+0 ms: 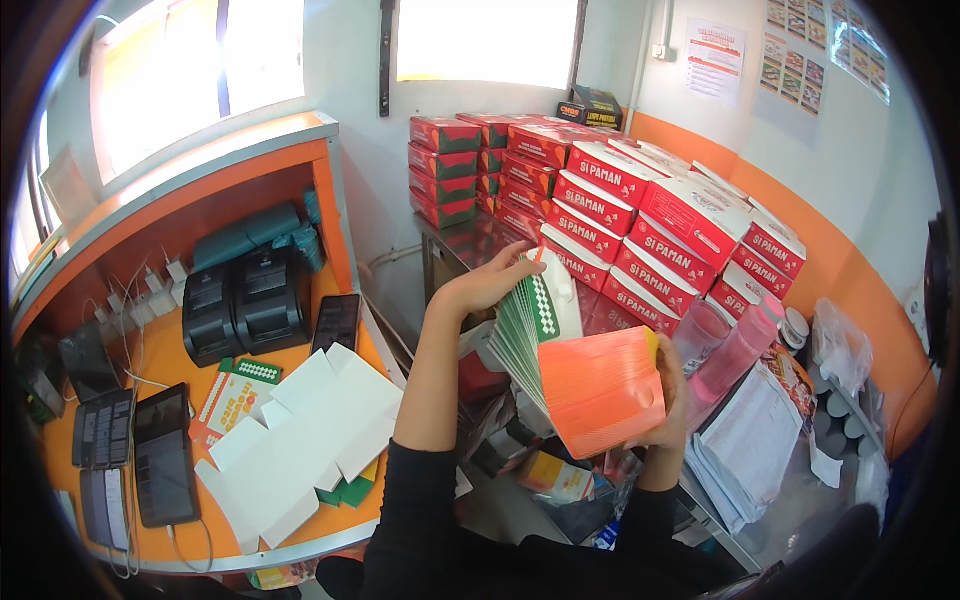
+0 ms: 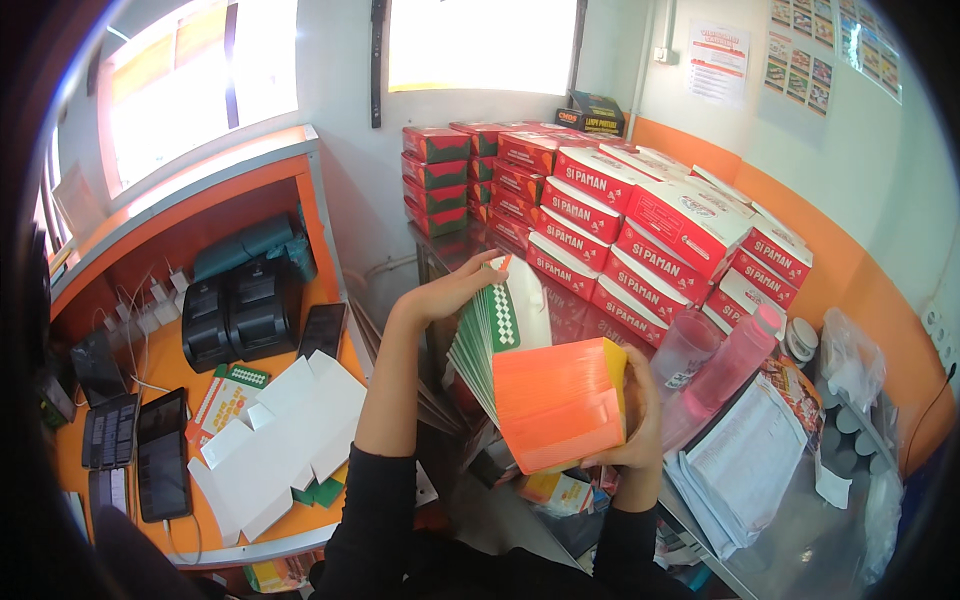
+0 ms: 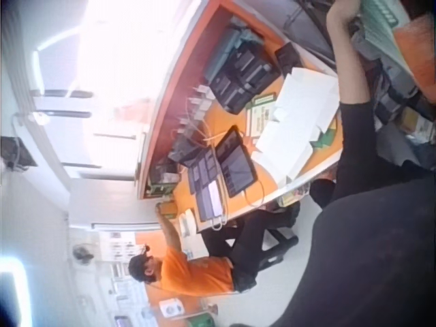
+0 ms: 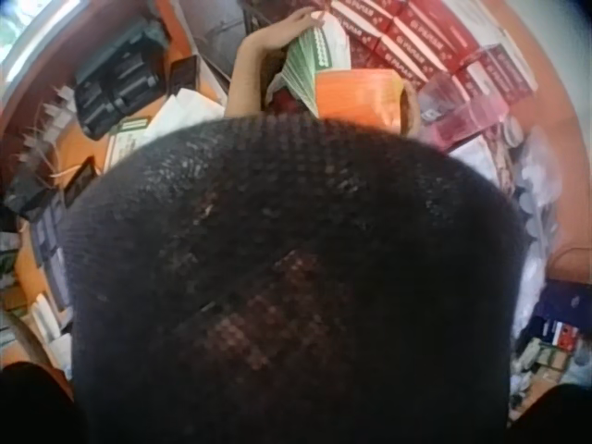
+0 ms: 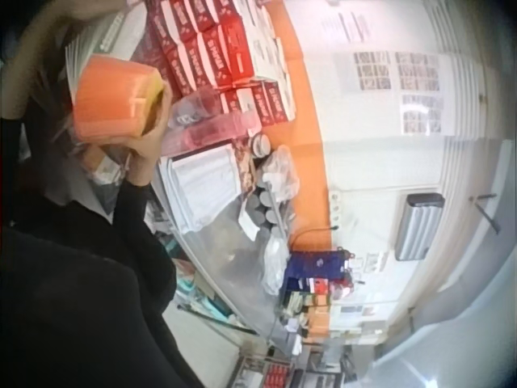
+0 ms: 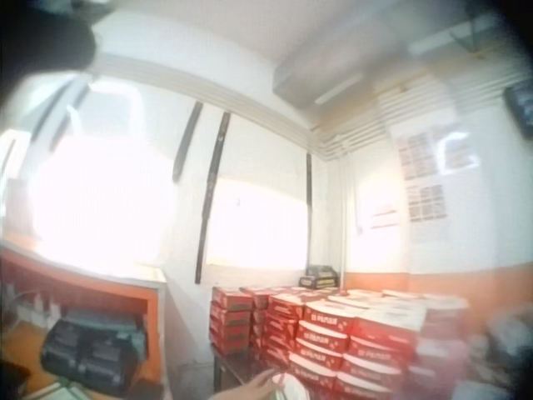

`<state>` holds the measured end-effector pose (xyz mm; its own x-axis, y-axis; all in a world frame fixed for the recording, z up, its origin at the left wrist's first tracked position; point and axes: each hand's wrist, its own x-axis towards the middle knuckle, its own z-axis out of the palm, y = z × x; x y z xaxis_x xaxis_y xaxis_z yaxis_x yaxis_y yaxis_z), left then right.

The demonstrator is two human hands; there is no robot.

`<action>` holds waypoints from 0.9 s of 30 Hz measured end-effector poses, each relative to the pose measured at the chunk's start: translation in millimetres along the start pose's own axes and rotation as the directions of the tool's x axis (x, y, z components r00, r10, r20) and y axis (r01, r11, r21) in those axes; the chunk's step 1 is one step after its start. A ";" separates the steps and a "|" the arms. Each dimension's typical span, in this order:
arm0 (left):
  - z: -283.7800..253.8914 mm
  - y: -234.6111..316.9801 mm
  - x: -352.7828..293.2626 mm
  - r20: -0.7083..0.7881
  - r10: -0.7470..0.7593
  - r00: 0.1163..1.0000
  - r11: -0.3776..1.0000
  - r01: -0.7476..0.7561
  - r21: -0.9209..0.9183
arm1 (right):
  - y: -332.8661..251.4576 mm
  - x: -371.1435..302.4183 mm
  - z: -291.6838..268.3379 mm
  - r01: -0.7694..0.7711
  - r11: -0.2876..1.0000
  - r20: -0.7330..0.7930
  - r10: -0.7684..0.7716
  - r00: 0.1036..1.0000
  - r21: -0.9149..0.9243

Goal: The person sits on the floor and folds flat white cardboard pieces into small rectangular boxes. They fold the sides up and tuck the flaps to form the box shape, then place the finished boxes into a stack on a nearby metal shelf. The person repeats this process for multiple units.

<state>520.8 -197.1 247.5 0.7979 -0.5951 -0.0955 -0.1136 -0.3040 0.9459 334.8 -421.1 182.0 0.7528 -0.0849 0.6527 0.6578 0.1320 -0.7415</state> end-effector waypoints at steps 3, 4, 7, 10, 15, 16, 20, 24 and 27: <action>11.2 -8.8 -7.2 0.134 0.266 0.954 0.934 -0.222 -0.279 | 12.5 -10.5 -13.3 -0.093 0.973 0.036 0.087 0.996 0.210; 14.5 -11.8 -8.7 0.172 0.321 0.931 0.887 -0.233 -0.398 | 29.8 -23.5 -31.7 -0.098 0.954 -0.009 0.104 0.995 0.282; 0.2 -61.5 -1.2 0.060 0.387 0.920 0.706 -0.254 -0.661 | 79.3 -43.1 -57.9 -0.072 0.839 -0.070 0.130 0.989 0.539; 12.2 -77.9 -9.9 -0.004 0.544 0.839 0.621 -0.406 -0.671 | 83.2 -39.4 -53.5 0.009 0.704 -0.113 0.102 0.988 0.710; 33.7 -88.8 -16.5 0.036 0.257 0.966 0.764 -0.180 -0.619 | 83.3 -39.3 -52.1 0.060 0.673 -0.163 0.090 0.983 0.737; 34.3 -90.1 -18.3 0.053 0.279 0.959 0.734 -0.177 -0.656 | 79.5 -37.0 -46.0 0.075 0.684 -0.187 0.090 0.978 0.725; 35.7 -82.0 -20.4 0.137 0.276 0.951 0.657 -0.083 -0.749 | 70.0 -35.7 -37.2 -0.002 0.650 -0.215 0.253 0.943 0.760; 36.9 -75.0 -26.5 0.107 0.290 0.951 0.683 -0.127 -0.719 | 46.5 -32.6 -17.7 -0.100 0.627 -0.155 0.339 0.928 0.773; 49.1 -62.6 -31.8 0.065 0.225 0.972 0.734 -0.126 -0.667 | 41.9 -38.2 -21.5 -0.105 0.636 -0.158 0.343 0.926 0.765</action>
<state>473.4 -195.7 176.2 0.7118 -0.6952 0.1003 0.2111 0.3480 0.9134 334.0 -433.5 122.7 0.9266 -0.1890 0.3252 0.3210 0.8482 -0.4214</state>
